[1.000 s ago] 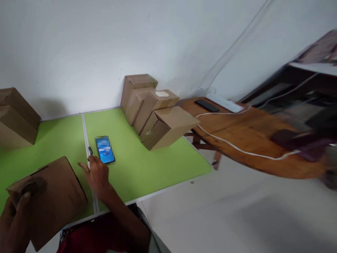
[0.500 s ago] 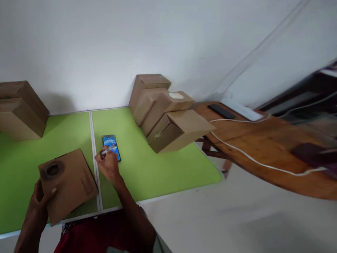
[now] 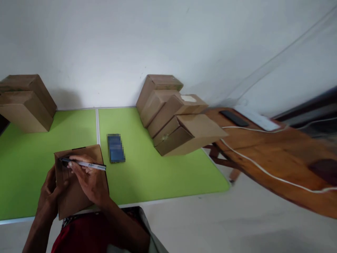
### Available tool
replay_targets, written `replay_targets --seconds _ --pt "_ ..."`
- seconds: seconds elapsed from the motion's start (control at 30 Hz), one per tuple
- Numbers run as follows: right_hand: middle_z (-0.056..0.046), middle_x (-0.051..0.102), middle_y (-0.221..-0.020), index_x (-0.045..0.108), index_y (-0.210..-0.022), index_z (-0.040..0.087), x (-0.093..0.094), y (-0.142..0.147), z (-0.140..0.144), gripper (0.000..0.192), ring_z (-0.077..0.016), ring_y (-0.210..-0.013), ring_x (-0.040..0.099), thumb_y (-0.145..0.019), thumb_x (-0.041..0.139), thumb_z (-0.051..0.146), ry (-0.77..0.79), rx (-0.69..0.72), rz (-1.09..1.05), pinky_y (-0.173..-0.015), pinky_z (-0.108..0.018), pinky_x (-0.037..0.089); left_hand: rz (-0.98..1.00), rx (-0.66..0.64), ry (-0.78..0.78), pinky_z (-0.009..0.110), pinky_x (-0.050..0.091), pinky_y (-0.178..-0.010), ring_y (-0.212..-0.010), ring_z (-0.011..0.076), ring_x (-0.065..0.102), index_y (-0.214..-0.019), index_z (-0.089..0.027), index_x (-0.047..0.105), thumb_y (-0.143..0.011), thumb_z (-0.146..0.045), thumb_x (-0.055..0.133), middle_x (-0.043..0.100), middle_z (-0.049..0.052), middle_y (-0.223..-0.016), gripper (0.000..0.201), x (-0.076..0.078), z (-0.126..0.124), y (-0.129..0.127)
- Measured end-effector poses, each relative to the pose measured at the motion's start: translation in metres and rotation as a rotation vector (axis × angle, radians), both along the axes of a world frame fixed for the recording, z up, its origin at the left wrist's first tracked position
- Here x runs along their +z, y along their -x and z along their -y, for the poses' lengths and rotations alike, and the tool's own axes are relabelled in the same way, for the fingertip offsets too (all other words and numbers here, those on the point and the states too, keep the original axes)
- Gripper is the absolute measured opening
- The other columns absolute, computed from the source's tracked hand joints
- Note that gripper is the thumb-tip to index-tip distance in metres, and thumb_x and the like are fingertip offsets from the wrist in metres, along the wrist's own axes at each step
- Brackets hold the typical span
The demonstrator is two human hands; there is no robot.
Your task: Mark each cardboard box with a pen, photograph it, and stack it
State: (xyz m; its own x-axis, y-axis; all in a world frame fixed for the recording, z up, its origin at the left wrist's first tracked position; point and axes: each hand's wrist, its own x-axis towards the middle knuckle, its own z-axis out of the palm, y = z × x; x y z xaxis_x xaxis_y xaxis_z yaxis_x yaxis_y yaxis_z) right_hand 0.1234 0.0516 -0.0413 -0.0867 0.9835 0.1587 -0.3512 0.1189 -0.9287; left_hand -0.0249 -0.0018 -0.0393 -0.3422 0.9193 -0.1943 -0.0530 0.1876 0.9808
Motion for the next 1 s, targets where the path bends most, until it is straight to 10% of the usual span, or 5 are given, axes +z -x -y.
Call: replay_targets --seconds 0.57,1.0 --pt "-0.001 0.072 -0.07 0.076 -0.094 0.02 -0.003 -0.04 0.002 0.035 -0.0129 -0.055 0.062 -0.098 0.08 0.054 0.071 -0.062 0.101 -0.054 -0.025 0.052 0.047 0.008 0.039 0.045 0.067 -0.107 -0.154 0.0433 0.059 -0.161 -0.028 0.06 -0.067 -0.063 0.1 0.058 0.015 -0.172 0.108 -0.006 -0.002 -0.002" --pt "0.001 0.073 -0.079 0.067 -0.099 0.024 0.013 -0.025 -0.029 0.038 -0.0147 -0.065 0.068 -0.103 0.073 0.061 -0.021 -0.066 0.007 -0.062 -0.026 0.058 0.066 -0.011 0.094 0.043 0.069 -0.1 -0.15 0.0428 0.063 -0.161 -0.028 0.06 -0.069 -0.061 0.099 0.062 0.015 -0.168 0.105 -0.013 0.0 -0.003"
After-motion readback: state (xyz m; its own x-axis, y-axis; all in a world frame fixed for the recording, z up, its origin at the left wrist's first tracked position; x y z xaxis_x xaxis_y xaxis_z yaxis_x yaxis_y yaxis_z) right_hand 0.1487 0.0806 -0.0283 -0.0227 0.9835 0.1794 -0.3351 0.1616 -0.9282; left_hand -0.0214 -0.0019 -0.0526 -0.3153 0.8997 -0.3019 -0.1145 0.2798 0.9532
